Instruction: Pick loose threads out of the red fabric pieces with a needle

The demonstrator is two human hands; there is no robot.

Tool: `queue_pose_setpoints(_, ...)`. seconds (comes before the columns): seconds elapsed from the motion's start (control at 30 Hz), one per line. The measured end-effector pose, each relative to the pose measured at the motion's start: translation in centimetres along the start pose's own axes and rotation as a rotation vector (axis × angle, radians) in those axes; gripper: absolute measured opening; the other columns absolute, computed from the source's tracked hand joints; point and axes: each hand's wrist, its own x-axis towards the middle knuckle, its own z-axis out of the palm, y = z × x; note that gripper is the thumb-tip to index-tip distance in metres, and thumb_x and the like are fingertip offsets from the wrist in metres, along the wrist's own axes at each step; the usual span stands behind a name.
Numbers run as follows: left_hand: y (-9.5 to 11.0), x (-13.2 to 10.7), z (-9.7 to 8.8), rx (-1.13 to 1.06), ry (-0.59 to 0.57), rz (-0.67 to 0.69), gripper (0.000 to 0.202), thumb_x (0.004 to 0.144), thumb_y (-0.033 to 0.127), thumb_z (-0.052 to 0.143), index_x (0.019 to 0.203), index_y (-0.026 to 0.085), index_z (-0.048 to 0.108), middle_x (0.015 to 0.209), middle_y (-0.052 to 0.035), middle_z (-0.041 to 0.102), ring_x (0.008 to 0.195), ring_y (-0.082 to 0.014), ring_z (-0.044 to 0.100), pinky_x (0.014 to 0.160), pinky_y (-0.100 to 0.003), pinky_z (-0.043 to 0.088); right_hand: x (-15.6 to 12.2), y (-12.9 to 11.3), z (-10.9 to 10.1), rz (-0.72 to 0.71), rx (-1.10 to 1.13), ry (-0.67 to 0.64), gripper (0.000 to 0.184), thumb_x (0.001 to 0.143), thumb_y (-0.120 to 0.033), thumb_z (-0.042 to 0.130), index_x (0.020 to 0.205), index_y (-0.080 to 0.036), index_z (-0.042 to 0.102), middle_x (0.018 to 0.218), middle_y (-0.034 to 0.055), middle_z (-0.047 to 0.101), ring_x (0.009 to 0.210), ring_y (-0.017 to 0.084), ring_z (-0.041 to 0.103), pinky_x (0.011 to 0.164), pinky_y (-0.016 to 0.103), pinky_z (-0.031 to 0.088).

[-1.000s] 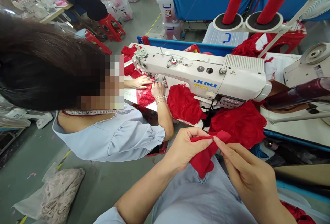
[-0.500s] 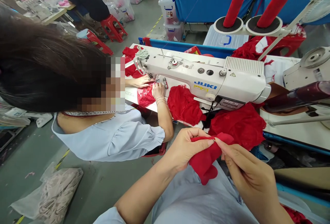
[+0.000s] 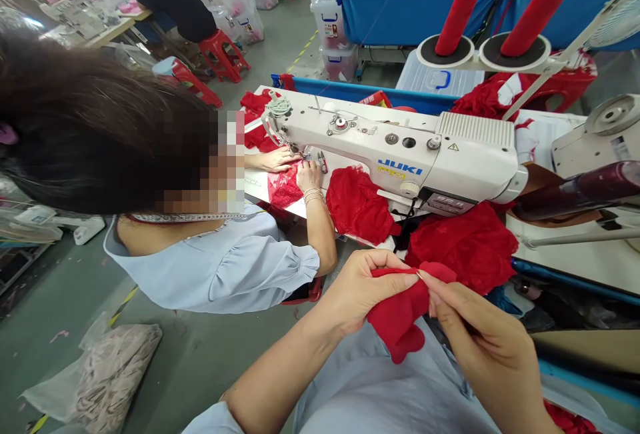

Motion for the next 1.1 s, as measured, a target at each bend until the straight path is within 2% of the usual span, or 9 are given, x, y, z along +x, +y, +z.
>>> queue_pose_setpoints(0.17,0.1,0.0,-0.1,-0.018,-0.035,-0.005,0.032,0.058,0.035,0.088,0.065,0.013,0.065,0.059,0.0012,0.063,0.051,-0.0066,0.051,0.052,-0.019,0.036,-0.9,1.1,0.2,0.270,0.230,0.020,0.027,0.085,-0.019,0.065,0.109,-0.028,0.076,0.074,0.0028,0.070,0.061,0.013,0.063,0.057,0.024,0.055)
queue_pose_setpoints(0.3,-0.3,0.1,-0.3,-0.018,-0.037,-0.024,0.032,0.056,0.034,0.089,0.067,0.012,0.068,0.061,0.0010,0.064,0.052,-0.0069,0.053,0.052,-0.019,0.036,-0.6,1.0,-0.1,0.427,0.510,0.120,0.021,0.087,-0.030,0.066,0.105,-0.030,0.076,0.054,-0.0027,0.058,0.041,0.008,0.046,0.036,0.019,0.038)
queue_pose_setpoints(0.37,-0.5,0.2,-0.5,-0.042,-0.012,-0.045,0.034,0.054,0.034,0.090,0.068,0.013,0.068,0.063,0.0004,0.066,0.053,-0.0076,0.055,0.053,-0.019,0.037,-0.2,0.7,-0.4,0.403,0.475,0.146,0.022,0.088,-0.028,0.064,0.107,-0.032,0.075,0.055,-0.0034,0.057,0.040,0.007,0.044,0.035,0.018,0.036)
queue_pose_setpoints(0.47,-0.6,0.3,-0.5,-0.055,0.017,-0.071,0.037,0.051,0.035,0.091,0.068,0.012,0.068,0.064,-0.0008,0.067,0.054,-0.0083,0.056,0.055,-0.020,0.039,0.1,0.4,-0.6,0.190,0.144,0.049,0.026,0.087,-0.022,0.063,0.110,-0.028,0.074,0.069,0.0010,0.067,0.054,0.012,0.060,0.050,0.022,0.051)
queue_pose_setpoints(0.57,-0.6,0.4,-0.4,-0.030,-0.017,-0.087,0.036,0.052,0.036,0.090,0.069,0.012,0.069,0.064,-0.0015,0.067,0.055,-0.0088,0.057,0.055,-0.021,0.041,0.3,0.6,-0.3,0.093,-0.068,-0.006,0.028,0.085,-0.025,0.062,0.111,-0.022,0.072,0.069,0.0008,0.068,0.053,0.012,0.061,0.051,0.020,0.051)
queue_pose_setpoints(0.67,-0.8,0.5,-0.7,0.038,-0.042,-0.059,0.035,0.056,0.036,0.088,0.073,0.012,0.070,0.066,-0.0009,0.066,0.055,-0.0086,0.056,0.054,-0.020,0.040,0.5,1.1,0.1,0.246,-0.007,-0.038,0.016,0.086,-0.032,0.061,0.086,-0.020,0.071,0.061,-0.0003,0.064,0.047,0.011,0.055,0.043,0.018,0.046)
queue_pose_setpoints(0.73,-1.0,0.6,-1.0,0.125,-0.044,-0.002,0.034,0.059,0.036,0.087,0.078,0.013,0.070,0.068,0.0002,0.066,0.057,-0.0085,0.055,0.055,-0.020,0.039,0.6,1.2,0.1,0.366,0.126,-0.039,0.023,0.086,-0.037,0.061,0.073,-0.019,0.065,0.062,0.0007,0.063,0.051,0.012,0.056,0.045,0.019,0.047)
queue_pose_setpoints(0.97,-1.3,0.5,-1.8,0.339,-0.091,0.160,0.025,0.075,0.036,0.075,0.078,0.013,0.067,0.073,-0.0001,0.061,0.066,-0.0101,0.052,0.063,-0.021,0.039,0.7,0.8,0.1,0.528,0.327,-0.023,0.034,0.084,-0.045,0.065,0.065,-0.018,0.059,0.048,-0.0036,0.047,0.041,0.007,0.039,0.037,0.017,0.034)
queue_pose_setpoints(1.1,-1.4,0.2,-2.0,0.343,-0.076,0.178,0.025,0.079,0.037,0.071,0.081,0.013,0.065,0.073,-0.0001,0.059,0.064,-0.0096,0.050,0.059,-0.020,0.038,0.5,0.9,0.3,0.491,0.256,0.012,0.031,0.083,-0.044,0.065,0.067,-0.018,0.062,0.055,-0.0012,0.055,0.046,0.009,0.047,0.041,0.017,0.040)
